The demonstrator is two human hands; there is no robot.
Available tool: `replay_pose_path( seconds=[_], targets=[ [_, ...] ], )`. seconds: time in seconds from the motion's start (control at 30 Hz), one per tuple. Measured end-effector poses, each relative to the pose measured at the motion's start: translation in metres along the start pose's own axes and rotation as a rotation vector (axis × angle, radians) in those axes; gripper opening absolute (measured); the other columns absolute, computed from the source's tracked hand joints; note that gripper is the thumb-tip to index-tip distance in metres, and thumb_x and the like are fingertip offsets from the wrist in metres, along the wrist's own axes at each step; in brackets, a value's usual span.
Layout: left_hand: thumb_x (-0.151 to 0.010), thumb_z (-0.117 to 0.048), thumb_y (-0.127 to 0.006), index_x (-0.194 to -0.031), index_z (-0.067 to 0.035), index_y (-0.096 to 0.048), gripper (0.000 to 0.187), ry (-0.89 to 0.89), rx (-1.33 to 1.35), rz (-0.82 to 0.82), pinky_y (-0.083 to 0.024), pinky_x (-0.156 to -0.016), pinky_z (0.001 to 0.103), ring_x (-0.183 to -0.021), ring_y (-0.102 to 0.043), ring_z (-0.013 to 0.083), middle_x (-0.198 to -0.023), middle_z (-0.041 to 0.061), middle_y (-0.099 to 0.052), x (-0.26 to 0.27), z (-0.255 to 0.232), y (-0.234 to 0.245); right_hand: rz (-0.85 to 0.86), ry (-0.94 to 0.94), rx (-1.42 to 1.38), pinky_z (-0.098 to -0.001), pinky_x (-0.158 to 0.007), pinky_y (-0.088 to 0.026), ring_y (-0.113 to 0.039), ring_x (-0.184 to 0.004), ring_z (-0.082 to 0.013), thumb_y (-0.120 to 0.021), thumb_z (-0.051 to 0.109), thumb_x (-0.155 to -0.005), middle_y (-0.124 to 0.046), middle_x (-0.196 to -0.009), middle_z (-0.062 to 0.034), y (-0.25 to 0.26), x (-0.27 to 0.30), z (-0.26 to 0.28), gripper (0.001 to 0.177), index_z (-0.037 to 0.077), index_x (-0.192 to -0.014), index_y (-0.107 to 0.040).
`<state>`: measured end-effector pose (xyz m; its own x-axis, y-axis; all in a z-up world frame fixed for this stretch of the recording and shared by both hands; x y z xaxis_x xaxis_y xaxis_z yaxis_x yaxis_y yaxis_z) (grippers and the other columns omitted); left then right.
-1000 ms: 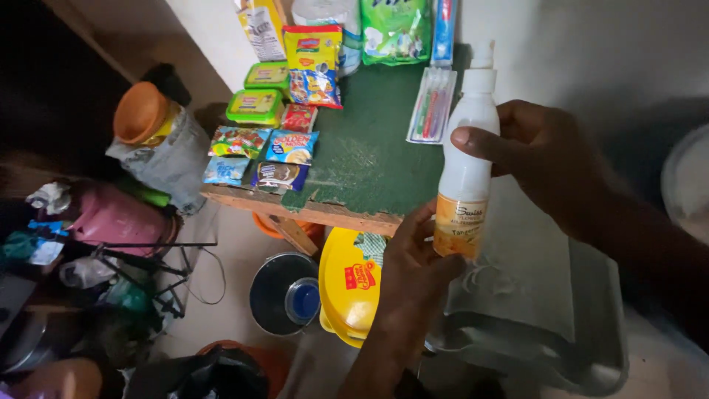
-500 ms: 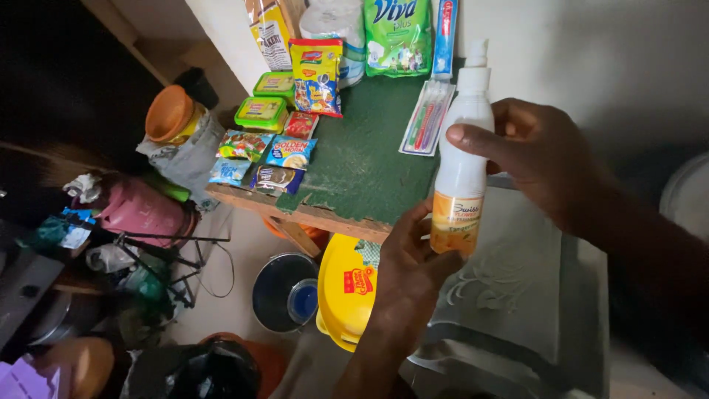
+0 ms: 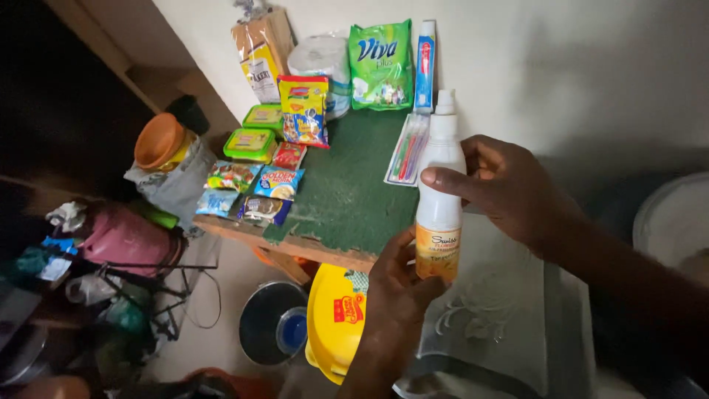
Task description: The recorder is organizing various snacks, toiletries, and household items on a table.
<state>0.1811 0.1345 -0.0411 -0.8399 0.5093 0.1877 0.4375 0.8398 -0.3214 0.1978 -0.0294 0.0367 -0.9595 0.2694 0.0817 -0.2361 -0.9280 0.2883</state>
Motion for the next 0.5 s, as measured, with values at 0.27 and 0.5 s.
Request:
replay_pose_path(
  seconds=[0.27, 0.5],
  targets=[
    [-0.074, 0.007, -0.064, -0.140, -0.001, -0.055, 0.068, -0.062, 0.071, 0.082, -0.054, -0.097, 0.034, -0.111, -0.066, 0.0198, -0.122, 0.010, -0.068, -0.038, -0.008, 0.031, -0.125, -0.042, 0.135, -0.0399, -0.080, -0.059, -0.074, -0.088, -0.0218, -0.075, 0.050, -0.080, -0.077, -0.096, -0.0135, -0.016, -0.031, 0.018, 0.056, 0.002, -0.109, -0.070],
    [-0.082, 0.006, -0.062, -0.152, -0.004, -0.055, 0.071, 0.151, 0.055, 0.135, -0.046, -0.077, 0.044, -0.096, -0.059, 0.0281, -0.126, 0.017, -0.067, -0.077, -0.008, 0.071, -0.134, -0.129, 0.090, -0.0419, -0.084, -0.062, -0.077, -0.092, -0.0241, -0.073, 0.048, -0.083, -0.079, -0.101, -0.0147, -0.041, -0.067, 0.025, 0.059, 0.003, -0.119, -0.065]
  ],
)
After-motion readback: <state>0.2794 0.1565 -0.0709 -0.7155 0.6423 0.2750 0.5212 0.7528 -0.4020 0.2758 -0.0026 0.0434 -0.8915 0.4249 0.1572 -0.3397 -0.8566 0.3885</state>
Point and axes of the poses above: each hand's wrist, its own x-axis away from the middle knuckle, its own y-axis out of the back of the hand, z = x × y, the point moved 9 cm from there along -x, towards the middle knuckle
